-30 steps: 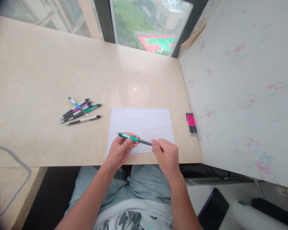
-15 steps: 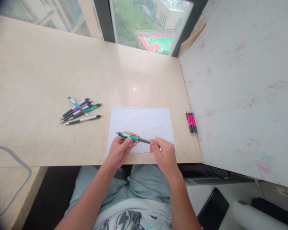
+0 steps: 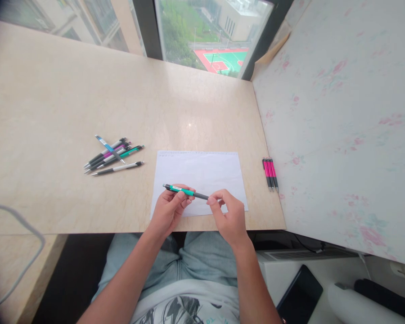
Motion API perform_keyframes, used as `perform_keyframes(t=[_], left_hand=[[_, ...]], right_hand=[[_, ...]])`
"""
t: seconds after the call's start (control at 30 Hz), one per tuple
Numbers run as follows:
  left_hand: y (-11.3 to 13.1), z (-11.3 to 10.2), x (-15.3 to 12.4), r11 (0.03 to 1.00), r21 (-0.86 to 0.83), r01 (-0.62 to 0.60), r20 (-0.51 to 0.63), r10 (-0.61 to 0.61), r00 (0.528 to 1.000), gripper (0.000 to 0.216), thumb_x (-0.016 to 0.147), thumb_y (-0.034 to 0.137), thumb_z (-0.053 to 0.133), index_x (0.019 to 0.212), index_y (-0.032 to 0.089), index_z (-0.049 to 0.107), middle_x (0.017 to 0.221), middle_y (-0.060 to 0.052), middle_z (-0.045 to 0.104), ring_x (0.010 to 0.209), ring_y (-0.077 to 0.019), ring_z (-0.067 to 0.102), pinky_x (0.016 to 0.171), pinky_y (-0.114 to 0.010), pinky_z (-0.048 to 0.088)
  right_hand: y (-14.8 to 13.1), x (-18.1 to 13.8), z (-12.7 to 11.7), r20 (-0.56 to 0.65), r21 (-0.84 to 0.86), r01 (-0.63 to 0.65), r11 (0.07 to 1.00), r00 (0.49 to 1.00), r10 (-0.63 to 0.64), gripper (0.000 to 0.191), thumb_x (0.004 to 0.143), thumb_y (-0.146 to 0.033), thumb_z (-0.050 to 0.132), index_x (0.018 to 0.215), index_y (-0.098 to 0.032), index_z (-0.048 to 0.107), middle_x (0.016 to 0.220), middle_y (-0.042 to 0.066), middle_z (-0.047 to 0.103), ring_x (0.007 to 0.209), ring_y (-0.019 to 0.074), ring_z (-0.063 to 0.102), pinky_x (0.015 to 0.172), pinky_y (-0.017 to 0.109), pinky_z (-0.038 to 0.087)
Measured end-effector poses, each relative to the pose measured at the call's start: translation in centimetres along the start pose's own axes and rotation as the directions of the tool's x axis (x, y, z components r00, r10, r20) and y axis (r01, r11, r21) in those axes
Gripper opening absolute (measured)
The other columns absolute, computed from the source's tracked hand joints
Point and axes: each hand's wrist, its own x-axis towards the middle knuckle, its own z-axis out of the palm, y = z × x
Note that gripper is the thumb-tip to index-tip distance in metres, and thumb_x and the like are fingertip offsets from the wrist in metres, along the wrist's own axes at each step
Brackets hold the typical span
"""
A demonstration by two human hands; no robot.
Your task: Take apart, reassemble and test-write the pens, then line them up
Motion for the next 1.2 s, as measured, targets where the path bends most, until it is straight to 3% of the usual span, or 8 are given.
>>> perform_keyframes(t=[0.13,0.3,0.47,0.67,0.87,1.07,1.2], left_hand=[[-0.02,0.04,0.01,1.000,0.019,0.007,0.010,-0.007,1.000,0.019,0.078,0.028,0.079,0.091,0.015,0.075,0.089,-0.009,0.077,0.073,-0.0109,0.069,0.074,-0.021,0.056],[0.01,0.11,0.05,1.000,0.005,0.008,-0.016,-0.008,1.000,0.019,0.077,0.028,0.080,0.091,0.015,0.075,0.089,-0.008,0.077,0.073,-0.0112,0.069,0.073,-0.021,0.056],[0.03,0.17,-0.01,1.000,0.022,0.012,-0.005,-0.012,1.000,0.021,0.077,0.029,0.080,0.091,0.015,0.075,0.089,-0.009,0.077,0.073,-0.0111,0.069,0.075,-0.022,0.055],[-0.03,0.01,-0.02,0.999,0.027,0.019,-0.018,-0.018,1.000,0.020,0.077,0.027,0.080,0.092,0.015,0.074,0.089,-0.008,0.077,0.072,-0.0121,0.069,0.077,-0.025,0.055],[0.06,0.12,-0.06,0.999,0.042,0.019,-0.029,-0.018,0.999,0.022,0.077,0.029,0.080,0.091,0.014,0.073,0.091,-0.010,0.077,0.072,-0.0127,0.069,0.077,-0.026,0.055],[0.12,0.21,0.00,1.000,0.022,0.015,-0.039,-0.014,0.999,0.022,0.075,0.029,0.081,0.090,0.015,0.073,0.090,-0.009,0.077,0.073,-0.0124,0.069,0.075,-0.025,0.055],[0.05,0.11,-0.12,0.999,0.050,0.012,0.003,-0.013,1.000,0.022,0.076,0.029,0.080,0.091,0.014,0.074,0.092,-0.010,0.077,0.074,-0.0127,0.069,0.076,-0.024,0.055]], right_hand=[[-0.06,-0.05,-0.12,0.021,-0.078,-0.027,0.997,0.999,0.029,0.042,0.099,-0.036,0.046,0.063,-0.020,0.060,0.057,-0.002,0.059,0.056,0.0124,0.054,0.058,0.026,0.039],[-0.08,0.06,-0.07,0.023,0.009,-0.002,1.000,1.000,0.002,0.024,0.097,-0.035,0.052,0.083,-0.020,0.065,0.078,0.001,0.070,0.073,0.0150,0.064,0.068,0.026,0.045],[-0.10,0.03,-0.03,0.019,-0.078,-0.018,0.997,1.000,0.020,0.041,0.099,-0.035,0.048,0.064,-0.020,0.062,0.060,0.000,0.062,0.058,0.0132,0.056,0.060,0.027,0.040],[0.00,-0.02,0.20,-0.049,0.011,0.001,1.000,0.999,-0.001,0.020,0.095,-0.035,0.055,0.085,-0.021,0.065,0.077,0.001,0.069,0.073,0.0161,0.064,0.069,0.028,0.047],[-0.18,0.09,0.16,-0.053,-0.110,-0.020,0.994,0.999,0.014,0.041,0.098,-0.037,0.050,0.061,-0.020,0.058,0.056,-0.001,0.057,0.054,0.0126,0.052,0.057,0.027,0.038],[-0.31,0.30,0.23,-0.005,-0.022,0.012,1.000,1.000,-0.012,0.028,0.097,-0.035,0.051,0.076,-0.020,0.062,0.070,0.000,0.065,0.068,0.0145,0.060,0.066,0.026,0.044],[-0.21,0.08,0.08,-0.015,-0.111,0.024,0.994,1.000,-0.025,0.040,0.098,-0.035,0.048,0.062,-0.020,0.056,0.057,-0.002,0.055,0.054,0.0117,0.051,0.058,0.026,0.038]])
